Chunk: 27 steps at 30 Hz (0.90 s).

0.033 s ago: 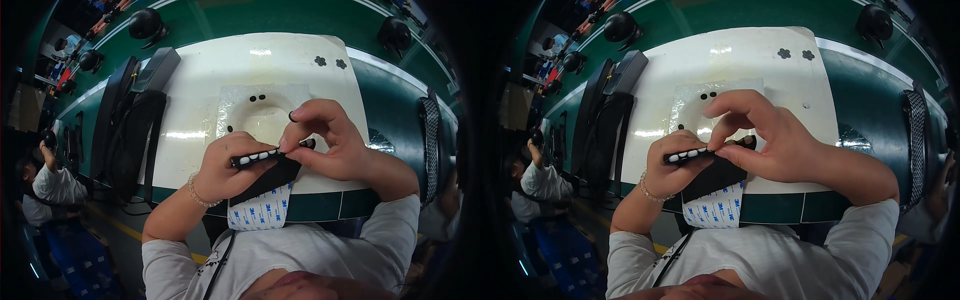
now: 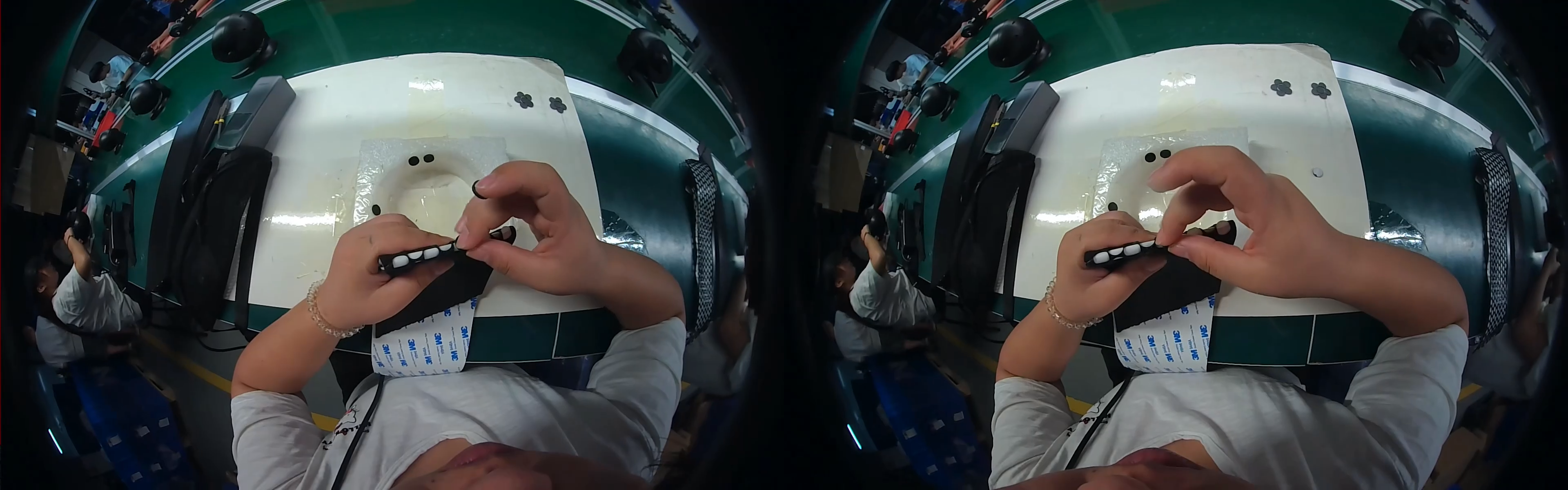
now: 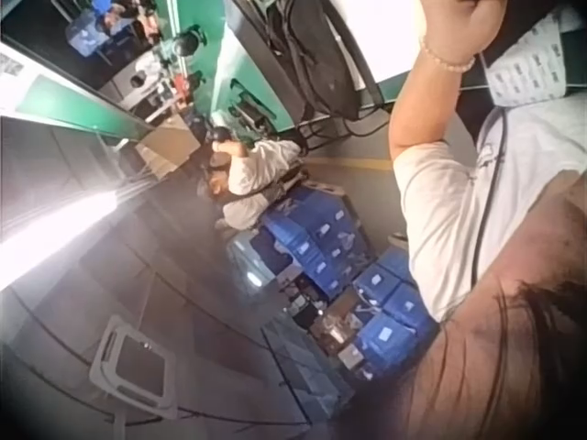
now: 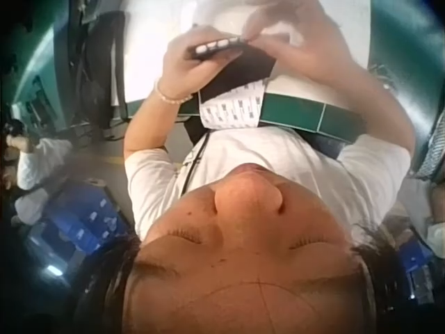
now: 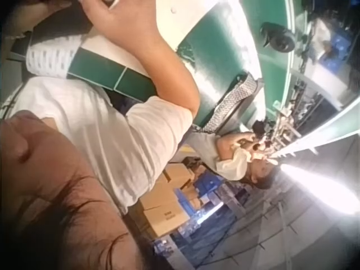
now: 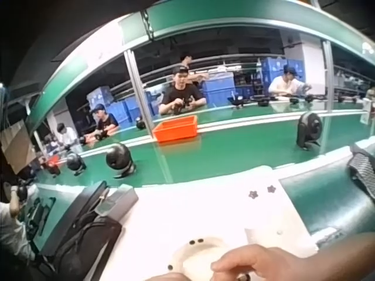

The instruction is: The person is assembling black plastic components for lighting fixtures at a factory workstation.

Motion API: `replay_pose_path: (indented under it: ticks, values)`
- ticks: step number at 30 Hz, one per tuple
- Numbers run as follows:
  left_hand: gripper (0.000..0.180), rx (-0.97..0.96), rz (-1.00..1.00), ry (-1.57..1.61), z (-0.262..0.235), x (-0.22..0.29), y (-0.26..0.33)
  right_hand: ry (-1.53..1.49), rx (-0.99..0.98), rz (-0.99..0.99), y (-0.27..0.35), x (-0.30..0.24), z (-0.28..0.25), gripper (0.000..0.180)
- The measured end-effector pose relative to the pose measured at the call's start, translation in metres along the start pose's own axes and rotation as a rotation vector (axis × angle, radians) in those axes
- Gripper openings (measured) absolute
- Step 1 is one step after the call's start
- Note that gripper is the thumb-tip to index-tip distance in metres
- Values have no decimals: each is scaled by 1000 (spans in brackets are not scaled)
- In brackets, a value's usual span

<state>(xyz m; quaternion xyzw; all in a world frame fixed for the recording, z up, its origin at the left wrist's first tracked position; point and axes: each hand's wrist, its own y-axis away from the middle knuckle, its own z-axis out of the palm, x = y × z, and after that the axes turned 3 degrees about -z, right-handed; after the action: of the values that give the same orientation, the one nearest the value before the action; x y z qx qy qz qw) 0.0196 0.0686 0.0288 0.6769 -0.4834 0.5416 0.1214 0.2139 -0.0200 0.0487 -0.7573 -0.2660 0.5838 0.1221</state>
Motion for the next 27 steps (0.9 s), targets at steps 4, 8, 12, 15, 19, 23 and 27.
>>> replay_pose_path:
  ticks: [4, 8, 12, 15, 19, 23, 27]
  values:
    - [24, 5, 9, 4, 0, -2, 1, 3, -6, -32, 0, 2, 1, 53]
    - [24, 10, -21, 24, 0, 1, 2, 81, -24, -40, 1, -2, 2, 49]
    - [23, 17, -121, 49, 0, 0, 3, 375, -58, -206, -3, 5, -1, 47]
    - [22, 17, -130, 43, 1, 1, 3, 359, 70, -256, -1, 10, 3, 46]
    - [21, 45, -165, 72, 0, 0, 5, 422, 1, -238, -2, 4, -2, 50]
    - [20, 24, -130, 91, -2, -1, 5, -34, 30, -98, 2, 7, -5, 61]
    - [21, 37, -110, 117, -2, -1, 5, -66, 117, 108, 1, 4, -9, 65]
